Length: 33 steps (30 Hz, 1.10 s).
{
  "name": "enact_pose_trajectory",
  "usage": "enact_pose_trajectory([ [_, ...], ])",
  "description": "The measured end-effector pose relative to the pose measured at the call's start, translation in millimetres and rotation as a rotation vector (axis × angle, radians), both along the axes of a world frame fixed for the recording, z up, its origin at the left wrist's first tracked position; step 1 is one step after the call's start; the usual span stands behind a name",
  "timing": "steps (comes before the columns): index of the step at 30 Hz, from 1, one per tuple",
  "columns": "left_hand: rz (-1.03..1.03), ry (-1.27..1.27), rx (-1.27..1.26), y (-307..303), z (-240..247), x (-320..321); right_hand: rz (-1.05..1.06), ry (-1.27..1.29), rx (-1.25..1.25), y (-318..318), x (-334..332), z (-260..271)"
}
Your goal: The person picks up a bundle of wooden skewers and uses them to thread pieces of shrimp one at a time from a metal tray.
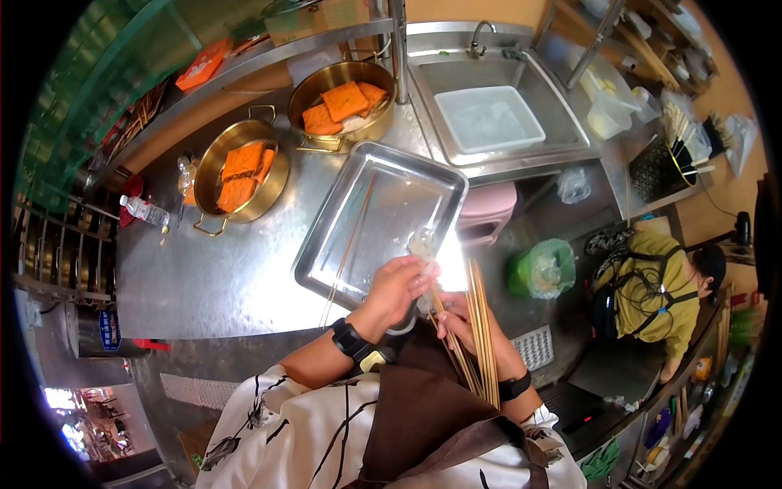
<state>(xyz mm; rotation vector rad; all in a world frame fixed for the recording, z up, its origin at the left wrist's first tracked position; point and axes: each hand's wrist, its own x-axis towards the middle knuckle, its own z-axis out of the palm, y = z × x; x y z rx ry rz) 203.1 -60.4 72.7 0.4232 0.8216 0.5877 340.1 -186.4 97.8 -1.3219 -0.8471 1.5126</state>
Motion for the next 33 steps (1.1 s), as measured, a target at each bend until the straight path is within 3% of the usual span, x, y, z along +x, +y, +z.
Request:
enact_pose_trajectory([
  [33,-0.052,-0.039,-0.010,-15.1,10.9,3.1,-0.056,0.014,0.047,2.4,3.2,0.4],
])
